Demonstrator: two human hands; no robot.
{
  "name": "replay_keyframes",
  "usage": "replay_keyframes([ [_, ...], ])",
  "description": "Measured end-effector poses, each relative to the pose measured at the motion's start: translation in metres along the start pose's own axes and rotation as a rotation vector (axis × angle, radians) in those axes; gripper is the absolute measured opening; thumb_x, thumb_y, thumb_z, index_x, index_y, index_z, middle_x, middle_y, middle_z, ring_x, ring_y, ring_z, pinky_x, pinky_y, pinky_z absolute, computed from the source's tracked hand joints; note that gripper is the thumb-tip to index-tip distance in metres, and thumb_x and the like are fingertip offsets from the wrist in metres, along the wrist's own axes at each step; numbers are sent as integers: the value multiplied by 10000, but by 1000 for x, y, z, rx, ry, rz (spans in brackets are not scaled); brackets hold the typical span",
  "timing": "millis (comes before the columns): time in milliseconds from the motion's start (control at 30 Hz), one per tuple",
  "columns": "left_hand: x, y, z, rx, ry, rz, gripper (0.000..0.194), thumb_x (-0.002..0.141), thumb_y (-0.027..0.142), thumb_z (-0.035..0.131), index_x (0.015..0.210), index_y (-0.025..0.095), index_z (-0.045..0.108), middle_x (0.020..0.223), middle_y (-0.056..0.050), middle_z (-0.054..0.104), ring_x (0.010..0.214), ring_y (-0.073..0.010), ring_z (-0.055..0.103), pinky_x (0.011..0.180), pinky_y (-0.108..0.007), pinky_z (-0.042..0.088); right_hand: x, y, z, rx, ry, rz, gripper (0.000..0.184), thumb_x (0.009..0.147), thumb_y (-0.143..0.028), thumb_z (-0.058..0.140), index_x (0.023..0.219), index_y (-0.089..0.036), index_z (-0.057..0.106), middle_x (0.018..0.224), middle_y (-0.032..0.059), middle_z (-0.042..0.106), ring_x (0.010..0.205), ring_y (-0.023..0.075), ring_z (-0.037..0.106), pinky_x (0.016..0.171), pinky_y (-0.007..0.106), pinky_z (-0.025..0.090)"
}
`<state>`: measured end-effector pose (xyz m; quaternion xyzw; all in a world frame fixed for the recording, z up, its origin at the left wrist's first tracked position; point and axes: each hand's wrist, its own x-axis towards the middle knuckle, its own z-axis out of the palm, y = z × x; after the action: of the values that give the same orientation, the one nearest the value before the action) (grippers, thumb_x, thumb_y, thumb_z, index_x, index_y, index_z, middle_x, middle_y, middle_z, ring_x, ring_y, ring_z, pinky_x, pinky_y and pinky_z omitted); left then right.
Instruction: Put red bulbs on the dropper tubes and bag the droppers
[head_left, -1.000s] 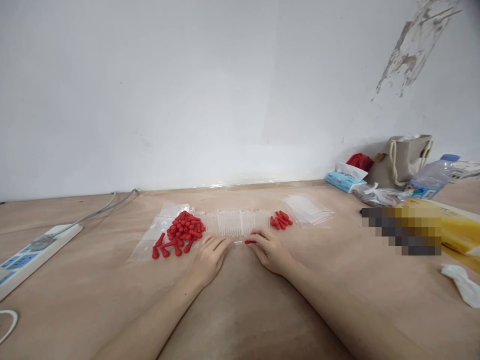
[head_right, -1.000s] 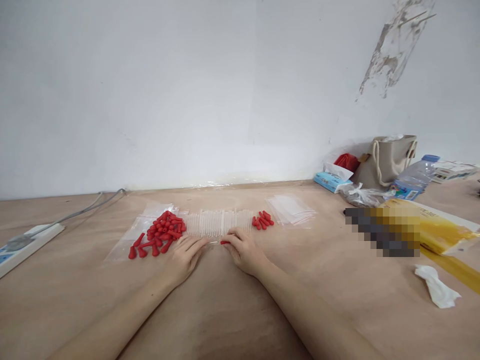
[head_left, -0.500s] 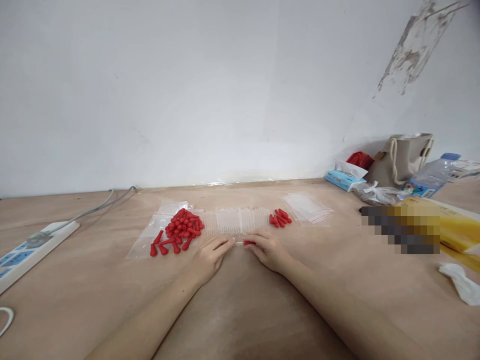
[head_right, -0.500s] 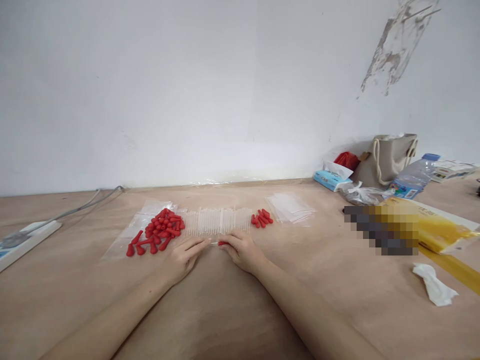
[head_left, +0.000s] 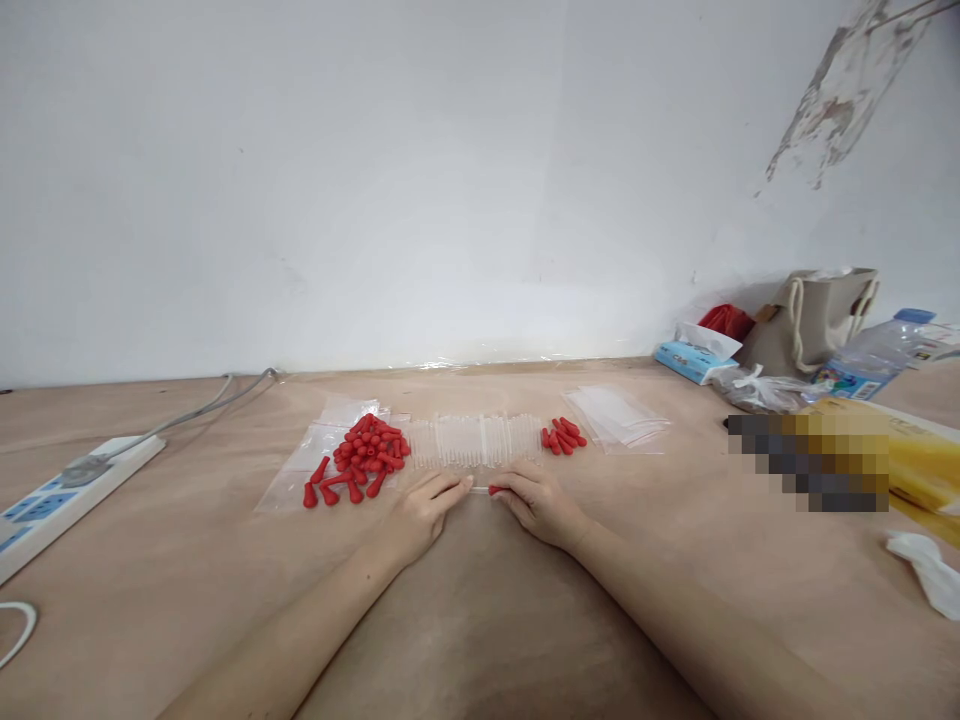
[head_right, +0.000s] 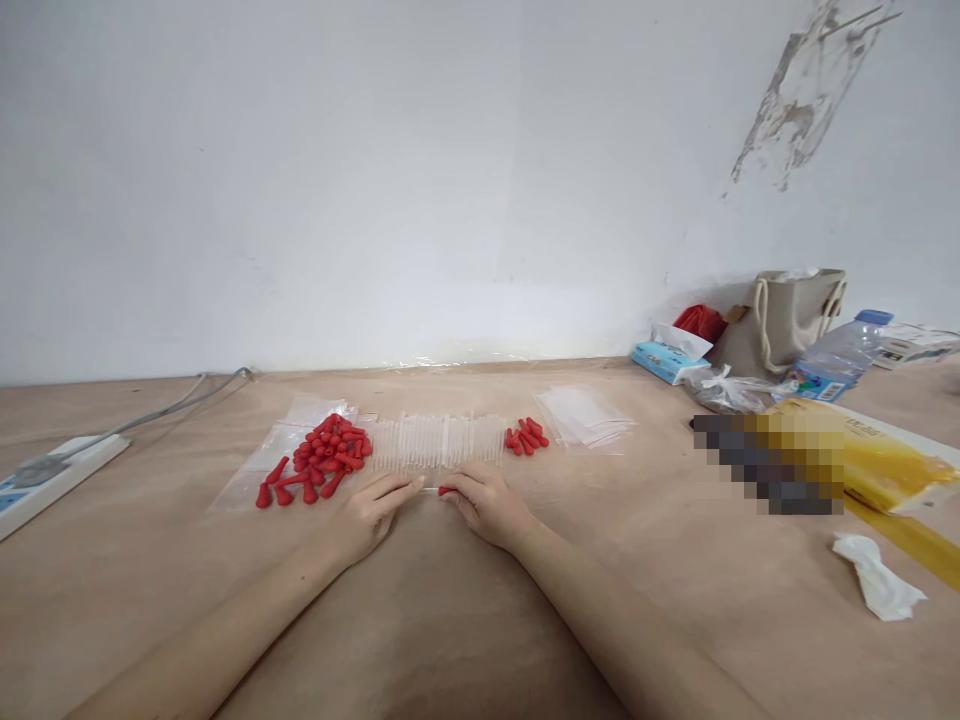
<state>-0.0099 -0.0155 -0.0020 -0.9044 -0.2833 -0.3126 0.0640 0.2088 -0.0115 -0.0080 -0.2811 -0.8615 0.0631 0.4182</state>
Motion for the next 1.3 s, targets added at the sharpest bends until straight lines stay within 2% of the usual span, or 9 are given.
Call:
replay_keyframes([
  [233, 0, 1, 2, 54, 7, 35, 396, 830, 39, 354, 1170, 182, 499, 941, -68, 621, 852, -170, 554, 728, -306, 485, 0, -2, 0, -26, -19, -27, 156, 855, -195, 409, 882, -171, 561, 782, 54, 590, 729, 140, 515, 661, 252, 444],
  [433, 1, 3, 3, 60, 25, 47, 354, 848, 65, 352, 1127, 184, 534, 922, -68, 628, 846, -171, 561, 716, -302, 486, 2, -4, 1, -120, -86, -56, 158, 855, -199, 406, 874, -167, 559, 803, 63, 589, 744, 154, 496, 679, 276, 416],
  [533, 4, 4, 2, 38, 7, -4, 318, 865, 108, 369, 1115, 199, 542, 943, -57, 630, 853, -165, 565, 733, -299, 476, 4, -3, 1, -158, -94, -32, 148, 846, -199, 431, 875, -162, 571, 800, 60, 596, 749, 157, 490, 685, 288, 386],
  [633, 6, 5, -1, 17, 33, -125, 258, 865, 182, 427, 1089, 186, 557, 944, -54, 632, 846, -159, 566, 751, -290, 458, 5, -1, -2, -210, -42, 22, 153, 847, -223, 447, 872, -171, 589, 805, 54, 613, 761, 164, 483, 685, 304, 345],
  [733, 8, 5, -4, 68, 50, -190, 216, 859, 245, 457, 1006, 178, 600, 807, -41, 641, 749, -160, 558, 701, -299, 435, 5, 1, -7, -242, -16, 72, 163, 847, -256, 458, 864, -180, 601, 804, 53, 617, 769, 164, 476, 681, 306, 316],
  [833, 8, 6, -7, 124, 5, -163, 204, 864, 256, 447, 936, 184, 624, 714, -26, 636, 691, -159, 538, 673, -310, 394, 3, 2, -9, -236, -55, 61, 152, 830, -284, 491, 835, -178, 600, 779, 48, 608, 771, 161, 469, 694, 304, 307],
  [1033, 6, 6, -5, 100, -13, -133, 217, 871, 244, 425, 848, 174, 630, 676, -29, 629, 680, -152, 534, 663, -295, 362, 2, 3, -3, -208, -94, -3, 121, 815, -238, 497, 770, -154, 573, 716, 40, 587, 721, 154, 446, 676, 297, 306],
  [1300, 6, 5, -2, 59, -38, -115, 202, 869, 237, 429, 864, 181, 623, 684, -27, 623, 681, -155, 530, 676, -301, 364, 5, 2, -1, -263, -122, -81, 177, 838, -245, 459, 745, -142, 569, 687, 44, 577, 690, 146, 444, 664, 295, 312],
])
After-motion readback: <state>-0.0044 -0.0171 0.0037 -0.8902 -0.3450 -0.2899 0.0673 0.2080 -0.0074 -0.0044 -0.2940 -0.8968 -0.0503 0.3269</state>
